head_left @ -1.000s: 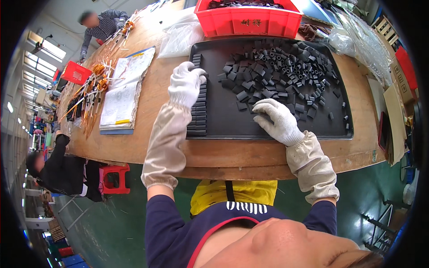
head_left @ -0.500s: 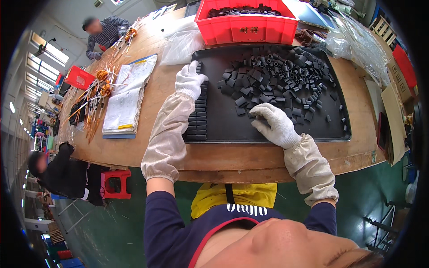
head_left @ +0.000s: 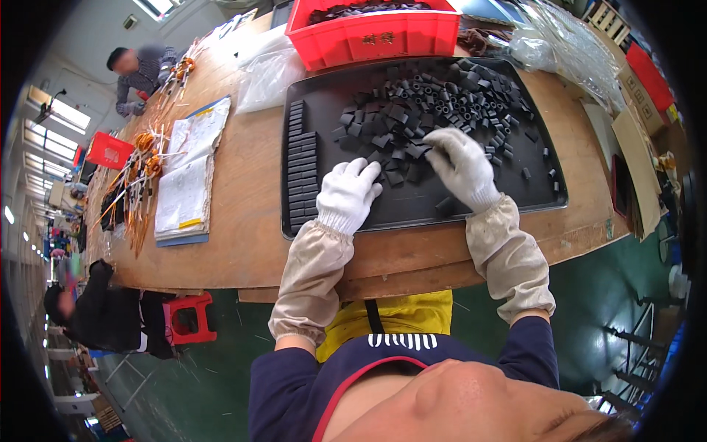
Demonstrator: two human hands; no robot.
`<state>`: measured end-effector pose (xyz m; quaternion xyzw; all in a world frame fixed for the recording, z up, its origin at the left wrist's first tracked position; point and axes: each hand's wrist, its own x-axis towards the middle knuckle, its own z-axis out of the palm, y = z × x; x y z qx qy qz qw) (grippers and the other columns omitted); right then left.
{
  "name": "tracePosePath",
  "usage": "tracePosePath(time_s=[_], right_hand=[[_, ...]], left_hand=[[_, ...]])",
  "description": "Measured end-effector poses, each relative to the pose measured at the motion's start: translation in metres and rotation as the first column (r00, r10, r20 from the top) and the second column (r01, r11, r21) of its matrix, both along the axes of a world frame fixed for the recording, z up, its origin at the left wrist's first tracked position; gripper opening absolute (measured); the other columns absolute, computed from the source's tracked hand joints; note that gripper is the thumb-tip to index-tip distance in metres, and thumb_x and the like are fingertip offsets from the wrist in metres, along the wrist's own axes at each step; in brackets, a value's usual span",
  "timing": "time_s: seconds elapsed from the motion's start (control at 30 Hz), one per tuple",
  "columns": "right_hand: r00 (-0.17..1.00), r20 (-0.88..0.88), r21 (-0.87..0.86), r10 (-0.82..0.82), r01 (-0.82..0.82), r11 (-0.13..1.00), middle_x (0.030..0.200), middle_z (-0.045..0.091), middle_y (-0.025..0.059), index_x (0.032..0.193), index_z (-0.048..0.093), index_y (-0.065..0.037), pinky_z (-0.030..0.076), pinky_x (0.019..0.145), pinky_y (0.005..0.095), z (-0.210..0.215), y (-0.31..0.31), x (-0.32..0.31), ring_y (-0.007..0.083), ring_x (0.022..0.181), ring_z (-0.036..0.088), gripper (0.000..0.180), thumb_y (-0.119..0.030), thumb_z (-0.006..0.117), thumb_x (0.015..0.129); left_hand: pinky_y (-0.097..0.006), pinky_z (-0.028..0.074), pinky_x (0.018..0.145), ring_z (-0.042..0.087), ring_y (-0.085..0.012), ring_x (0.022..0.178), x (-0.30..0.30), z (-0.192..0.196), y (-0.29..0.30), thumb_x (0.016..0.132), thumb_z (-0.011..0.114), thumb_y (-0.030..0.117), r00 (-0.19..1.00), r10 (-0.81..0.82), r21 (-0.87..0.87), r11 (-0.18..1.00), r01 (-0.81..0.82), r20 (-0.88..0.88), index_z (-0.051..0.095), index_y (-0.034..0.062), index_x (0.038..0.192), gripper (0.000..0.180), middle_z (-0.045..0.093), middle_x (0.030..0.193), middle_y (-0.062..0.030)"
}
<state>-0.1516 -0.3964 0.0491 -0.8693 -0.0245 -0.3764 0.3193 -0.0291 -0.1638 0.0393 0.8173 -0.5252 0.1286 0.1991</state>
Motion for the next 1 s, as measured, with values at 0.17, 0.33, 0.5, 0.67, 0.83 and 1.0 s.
tracePosePath(time_s=[0.17, 0.33, 0.5, 0.67, 0.83, 1.0], right_hand=[[0.825, -0.116, -0.443, -0.553, 0.455, 0.773, 0.098, 0.065, 0.0085, 0.103, 0.069, -0.013, 0.053, 0.083, 0.0452, -0.013, -0.041, -0.010, 0.0317, 0.095, 0.065, 0.020, -0.022, 0.074, 0.086], [0.686, -0.278, -0.607, -0.672, 0.416, 0.677, 0.103, 0.064, 0.0100, 0.099, 0.070, -0.010, 0.050, 0.086, 0.0457, -0.017, -0.049, -0.018, 0.0325, 0.102, 0.062, 0.024, -0.026, 0.078, 0.082], [0.836, -0.090, -0.439, -0.542, 0.455, 0.775, 0.098, 0.067, 0.0094, 0.096, 0.067, -0.009, 0.051, 0.084, 0.0453, -0.010, -0.039, -0.008, 0.0327, 0.096, 0.065, 0.023, -0.020, 0.080, 0.082], [0.996, -0.088, -0.064, 0.014, -0.019, 0.998, 0.095, 0.068, 0.0103, 0.111, 0.066, -0.010, 0.052, 0.080, 0.0451, -0.007, 0.019, 0.002, 0.0339, 0.089, 0.066, 0.035, -0.012, 0.081, 0.079], [0.974, -0.196, -0.197, 0.111, -0.151, 0.969, 0.095, 0.066, 0.0069, 0.121, 0.066, -0.013, 0.051, 0.083, 0.0416, 0.000, 0.055, -0.008, 0.0301, 0.090, 0.064, 0.047, -0.014, 0.081, 0.077], [0.997, -0.037, -0.007, 0.069, -0.070, 0.998, 0.095, 0.068, 0.0068, 0.115, 0.068, -0.011, 0.051, 0.082, 0.0412, -0.008, 0.054, -0.009, 0.0298, 0.088, 0.065, 0.043, -0.006, 0.082, 0.073]], left_hand=[[-0.044, 0.056, 0.082, 0.067, -0.0338, 0.096, 0.003, -0.014, 0.000, 0.080, 0.078, 0.013, 0.996, -0.025, -0.124, 0.992, 0.015, -0.083, 0.070, 0.0126, 0.106, 0.027, 0.070, 0.104, -0.0092], [-0.042, 0.056, 0.079, 0.067, -0.0321, 0.094, -0.003, -0.009, 0.001, 0.081, 0.078, 0.013, 0.992, 0.033, -0.087, 0.995, -0.044, -0.123, 0.069, 0.0142, 0.107, 0.028, 0.070, 0.101, -0.0078], [-0.042, 0.056, 0.076, 0.067, -0.0305, 0.092, -0.004, -0.006, -0.002, 0.083, 0.078, 0.019, 0.997, 0.047, -0.037, 0.998, -0.049, -0.064, 0.067, 0.0159, 0.115, 0.034, 0.069, 0.101, -0.0071], [-0.040, 0.057, 0.070, 0.069, -0.0292, 0.085, -0.010, -0.011, -0.007, 0.086, 0.076, 0.019, 0.991, 0.110, -0.077, 0.990, -0.116, -0.078, 0.070, 0.0172, 0.111, 0.025, 0.069, 0.092, -0.0066], [-0.024, 0.055, 0.074, 0.068, -0.0086, 0.081, -0.008, -0.004, 0.004, 0.100, 0.066, 0.009, 0.593, -0.211, -0.386, 0.904, -0.185, -0.777, 0.071, 0.0068, 0.116, 0.017, 0.073, 0.094, -0.0021], [-0.025, 0.057, 0.089, 0.069, -0.0102, 0.095, -0.022, -0.001, -0.002, 0.103, 0.059, 0.000, 0.241, -0.424, -0.464, 0.875, -0.139, -0.873, 0.063, 0.0010, 0.119, 0.017, 0.070, 0.105, -0.0062]])
